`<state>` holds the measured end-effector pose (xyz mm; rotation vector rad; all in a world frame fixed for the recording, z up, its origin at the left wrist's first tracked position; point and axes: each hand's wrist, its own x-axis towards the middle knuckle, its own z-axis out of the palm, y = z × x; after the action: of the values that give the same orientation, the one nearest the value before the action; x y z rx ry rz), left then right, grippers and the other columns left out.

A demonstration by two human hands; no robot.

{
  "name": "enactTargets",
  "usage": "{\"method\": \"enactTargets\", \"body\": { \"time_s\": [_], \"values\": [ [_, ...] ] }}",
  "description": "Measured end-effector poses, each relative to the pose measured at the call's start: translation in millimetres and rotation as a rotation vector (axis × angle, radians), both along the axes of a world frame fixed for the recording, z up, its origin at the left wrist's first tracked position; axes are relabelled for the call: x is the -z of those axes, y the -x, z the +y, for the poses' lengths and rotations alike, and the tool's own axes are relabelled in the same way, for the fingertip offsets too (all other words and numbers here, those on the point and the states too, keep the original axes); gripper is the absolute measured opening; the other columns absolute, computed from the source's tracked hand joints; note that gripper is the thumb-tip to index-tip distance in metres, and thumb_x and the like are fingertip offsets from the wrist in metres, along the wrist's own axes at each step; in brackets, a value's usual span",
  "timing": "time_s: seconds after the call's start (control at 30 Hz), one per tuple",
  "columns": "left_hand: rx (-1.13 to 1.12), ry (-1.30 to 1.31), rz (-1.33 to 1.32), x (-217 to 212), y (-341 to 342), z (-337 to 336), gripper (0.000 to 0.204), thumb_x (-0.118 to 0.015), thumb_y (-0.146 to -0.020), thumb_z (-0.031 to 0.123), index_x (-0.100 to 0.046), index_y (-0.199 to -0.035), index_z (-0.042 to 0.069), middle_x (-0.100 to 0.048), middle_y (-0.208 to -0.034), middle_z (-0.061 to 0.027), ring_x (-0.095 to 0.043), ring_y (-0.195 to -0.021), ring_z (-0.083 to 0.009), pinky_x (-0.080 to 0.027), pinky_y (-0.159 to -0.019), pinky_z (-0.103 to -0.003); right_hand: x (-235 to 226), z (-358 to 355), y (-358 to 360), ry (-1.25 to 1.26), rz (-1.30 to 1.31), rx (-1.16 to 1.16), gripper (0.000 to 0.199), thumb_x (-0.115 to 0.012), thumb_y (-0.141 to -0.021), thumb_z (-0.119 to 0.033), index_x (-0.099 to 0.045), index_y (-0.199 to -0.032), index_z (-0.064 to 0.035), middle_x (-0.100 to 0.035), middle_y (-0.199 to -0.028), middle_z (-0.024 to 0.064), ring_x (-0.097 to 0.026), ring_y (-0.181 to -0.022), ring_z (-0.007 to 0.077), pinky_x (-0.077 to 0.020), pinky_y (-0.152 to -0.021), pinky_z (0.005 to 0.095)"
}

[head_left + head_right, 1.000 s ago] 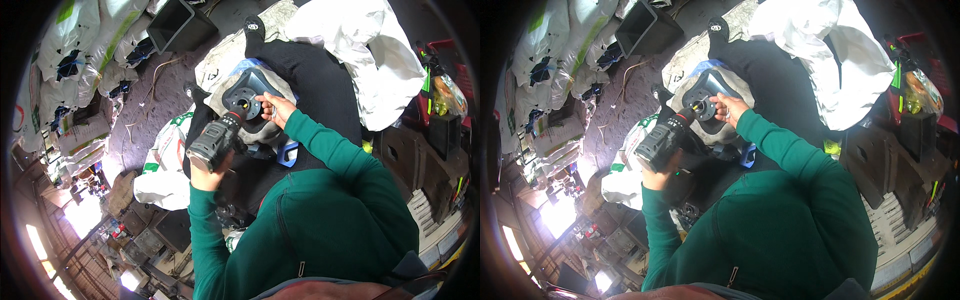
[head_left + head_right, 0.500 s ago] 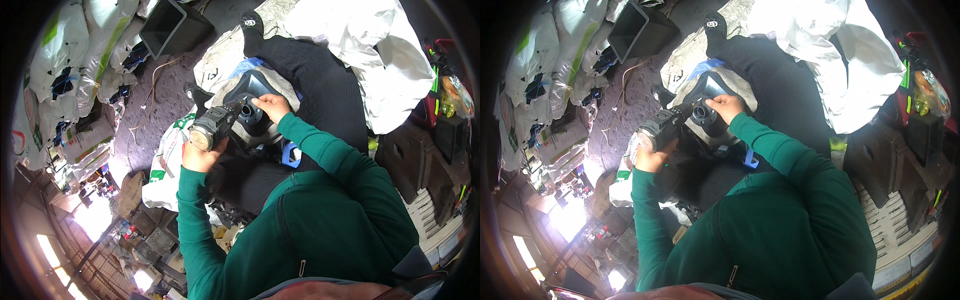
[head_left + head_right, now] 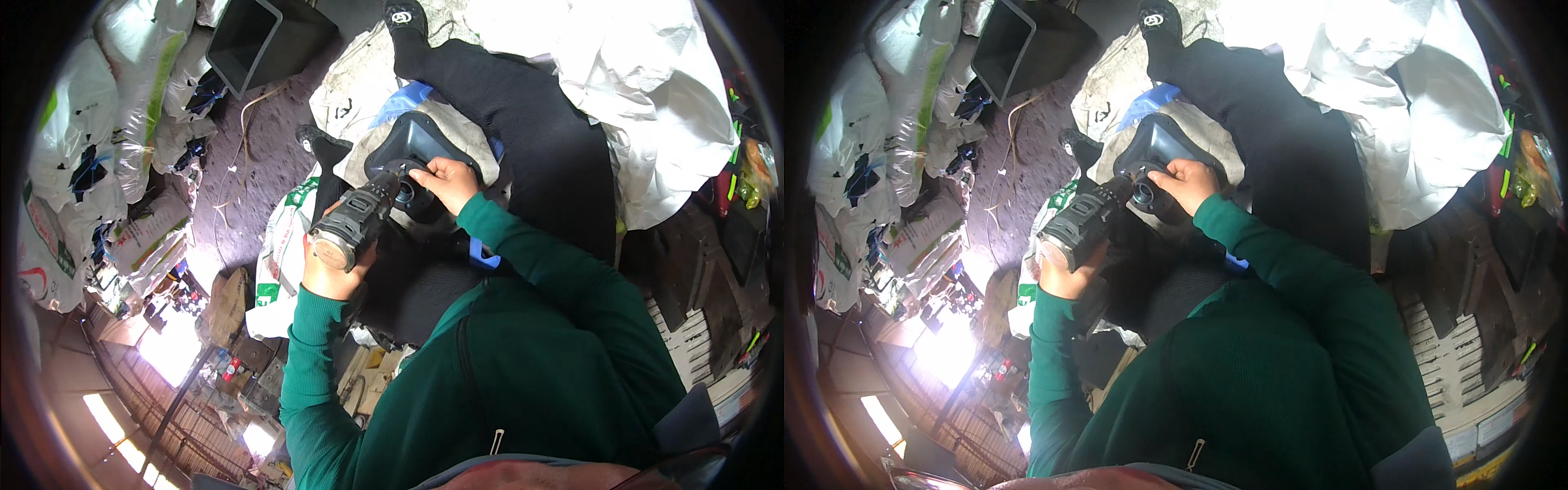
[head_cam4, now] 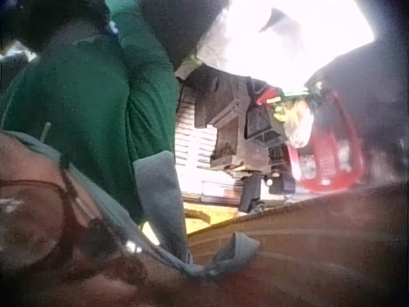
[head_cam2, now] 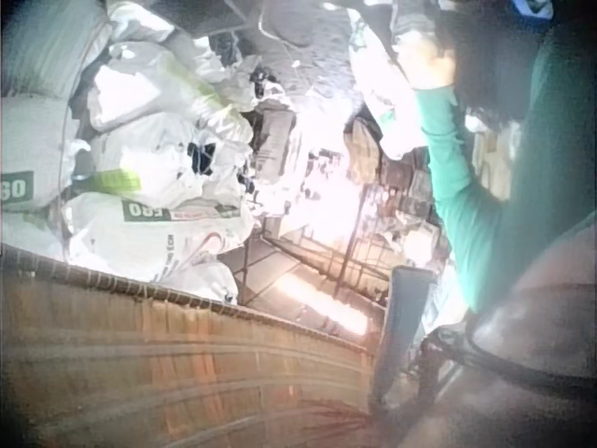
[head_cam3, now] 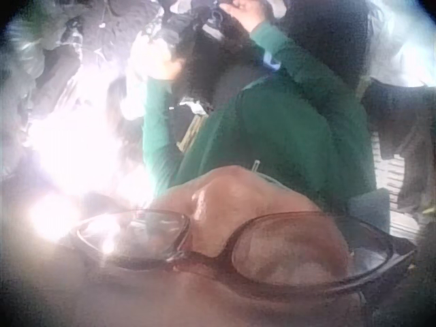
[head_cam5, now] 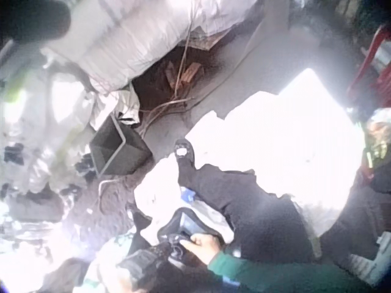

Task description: The person sits on the floor and uses a cordless drill to fasten screws into a black mechanical component resting on a cushion. They repeatedly insert screws and tighten them, occasionally adjusting the part's position.

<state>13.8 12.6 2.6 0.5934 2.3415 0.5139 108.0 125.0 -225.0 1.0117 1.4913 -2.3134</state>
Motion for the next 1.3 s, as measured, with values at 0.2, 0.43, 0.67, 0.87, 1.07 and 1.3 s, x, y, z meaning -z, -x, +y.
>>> {"method": "enactTargets", "body": {
  "time_s": [0.2, 0.43, 0.67, 0.87, 1.07, 1.3],
  "values": [
    [-0.024, -0.010, -0.018, 13, 3, -12, 0.051, -0.072, -0.071, 0.010, -0.054, -0.117, 0.000, -0.065, -0.104, -0.0148, -0.064, -0.096, -0.0285, -0.049, -0.087, -0.036, -1, 4, 3, 0.001, 0.111, -0.007, 0.027, -0.070, -0.085, -0.021, -0.057, -0.072, -0.0017, -0.050, -0.057, -0.0041, -0.038, -0.052, 0.0018, -0.0297, -0.046, 0.0233],
    [-0.280, -0.005, -0.041, 9, -20, -8, 0.030, -0.072, -0.076, 0.009, -0.062, -0.103, 0.001, -0.064, -0.084, -0.0075, -0.060, -0.070, -0.0188, -0.048, -0.063, -0.031, -14, 21, 7, -0.223, 0.139, -0.117, 0.037, -0.072, -0.083, -0.031, -0.053, -0.064, -0.0061, -0.042, -0.054, -0.0051, -0.034, -0.051, 0.0050, -0.0288, -0.046, 0.0266],
    [-0.206, -0.286, 0.019, -38, -97, -51, 0.050, -0.072, -0.075, 0.010, -0.053, -0.121, 0.002, -0.065, -0.106, -0.0126, -0.065, -0.092, -0.0229, -0.051, -0.082, -0.033, 2, 22, 9, -0.293, 0.212, -0.131, 0.035, -0.072, -0.082, -0.035, -0.062, -0.069, -0.0035, -0.050, -0.059, -0.0038, -0.042, -0.057, 0.0058, -0.0359, -0.053, 0.0262],
    [-0.243, 0.032, -0.198, -1, -231, -87, 0.075, -0.068, -0.070, 0.006, -0.038, -0.139, 0.012, -0.054, -0.129, -0.0176, -0.056, -0.113, -0.0339, -0.047, -0.094, -0.038, -41, 46, -9, -0.080, 0.103, -0.128, 0.027, -0.073, -0.080, -0.038, -0.062, -0.074, -0.0132, -0.049, -0.067, -0.0073, -0.043, -0.056, 0.0049, -0.0350, -0.044, 0.0218],
    [-0.604, -0.586, -0.133, 1, -266, -149, 0.083, -0.068, -0.080, 0.018, -0.020, -0.148, 0.010, -0.035, -0.146, -0.0175, -0.052, -0.118, -0.0266, -0.038, -0.101, -0.037, -147, 9, -11, 0.311, 0.430, -0.336, 0.012, -0.063, -0.090, -0.020, -0.058, -0.082, -0.0131, -0.059, -0.076, -0.0051, -0.054, -0.065, 0.0031, -0.0430, -0.052, 0.0200],
    [-1.465, -0.710, 0.497, -19, -271, -256, 0.034, -0.071, -0.085, 0.031, -0.066, -0.099, 0.001, -0.064, -0.092, 0.0004, -0.054, -0.081, -0.0076, -0.045, -0.074, -0.026, -196, -133, -52, 0.355, 0.391, -1.066, 0.020, -0.061, -0.092, -0.027, -0.065, -0.096, -0.0078, -0.041, -0.059, -0.0096, -0.033, -0.046, 0.0016, -0.0242, -0.042, 0.0194]
  ]
}}
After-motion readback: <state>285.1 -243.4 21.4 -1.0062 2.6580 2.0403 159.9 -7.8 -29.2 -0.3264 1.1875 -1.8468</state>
